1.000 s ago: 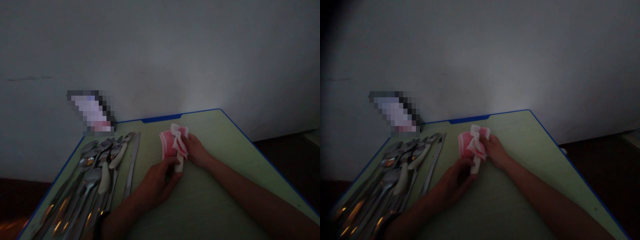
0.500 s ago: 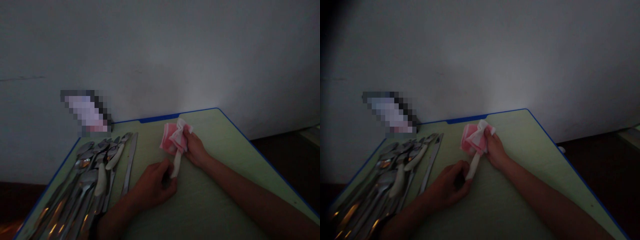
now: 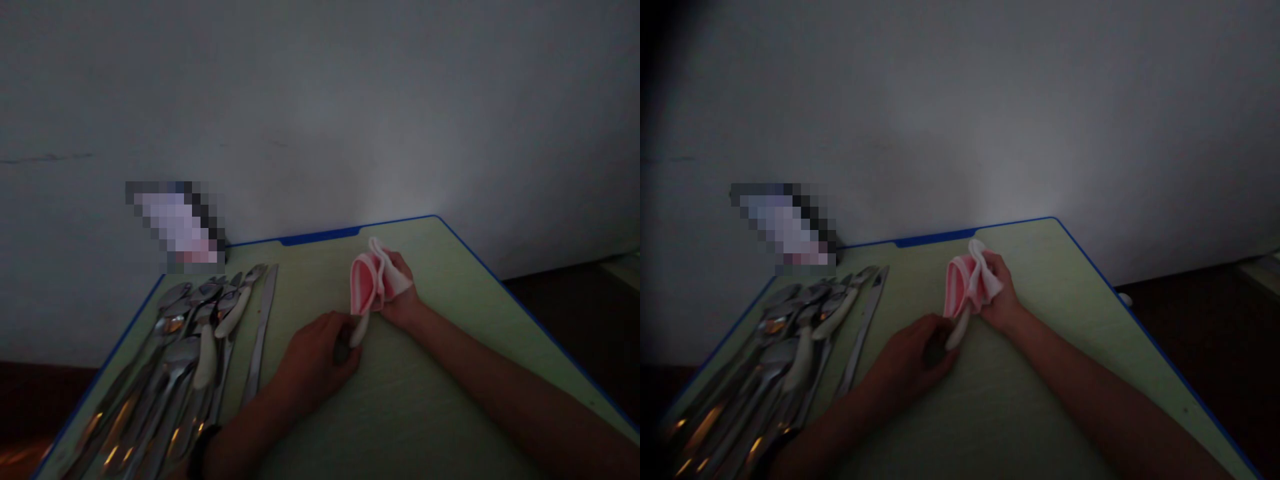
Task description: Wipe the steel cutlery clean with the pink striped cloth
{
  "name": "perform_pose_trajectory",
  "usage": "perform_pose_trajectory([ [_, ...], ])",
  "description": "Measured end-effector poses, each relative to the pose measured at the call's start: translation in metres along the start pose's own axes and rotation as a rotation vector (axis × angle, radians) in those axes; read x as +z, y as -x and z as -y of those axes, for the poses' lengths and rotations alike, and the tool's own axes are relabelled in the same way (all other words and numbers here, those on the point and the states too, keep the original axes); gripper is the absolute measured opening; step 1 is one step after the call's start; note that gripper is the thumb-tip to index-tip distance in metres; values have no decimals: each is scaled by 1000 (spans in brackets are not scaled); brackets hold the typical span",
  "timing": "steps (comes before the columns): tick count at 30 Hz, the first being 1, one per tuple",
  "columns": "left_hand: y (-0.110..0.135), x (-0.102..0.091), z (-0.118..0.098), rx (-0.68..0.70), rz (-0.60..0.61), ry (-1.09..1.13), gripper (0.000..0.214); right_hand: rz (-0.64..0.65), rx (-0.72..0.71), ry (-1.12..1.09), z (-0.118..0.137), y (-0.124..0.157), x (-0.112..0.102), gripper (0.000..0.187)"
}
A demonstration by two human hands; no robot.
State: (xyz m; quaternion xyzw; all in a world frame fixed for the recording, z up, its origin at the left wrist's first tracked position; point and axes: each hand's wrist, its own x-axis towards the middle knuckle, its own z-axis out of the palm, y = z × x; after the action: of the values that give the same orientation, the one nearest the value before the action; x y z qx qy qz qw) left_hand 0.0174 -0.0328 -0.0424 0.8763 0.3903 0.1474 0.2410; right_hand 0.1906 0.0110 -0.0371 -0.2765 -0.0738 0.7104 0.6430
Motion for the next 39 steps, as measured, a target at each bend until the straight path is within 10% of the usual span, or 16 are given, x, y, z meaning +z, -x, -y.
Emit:
perform_pose_trajectory([
  [23,5,-12,0,-13,58,79,17,237,-130,520,-24,-8,-16,24],
  [30,2,-16,-2,-145,67,144,22,210,-8,169,-8,-3,-6,21],
  [39,2,-16,-2,-218,-11,269,29,119,135,224,-8,-10,-12,16],
])
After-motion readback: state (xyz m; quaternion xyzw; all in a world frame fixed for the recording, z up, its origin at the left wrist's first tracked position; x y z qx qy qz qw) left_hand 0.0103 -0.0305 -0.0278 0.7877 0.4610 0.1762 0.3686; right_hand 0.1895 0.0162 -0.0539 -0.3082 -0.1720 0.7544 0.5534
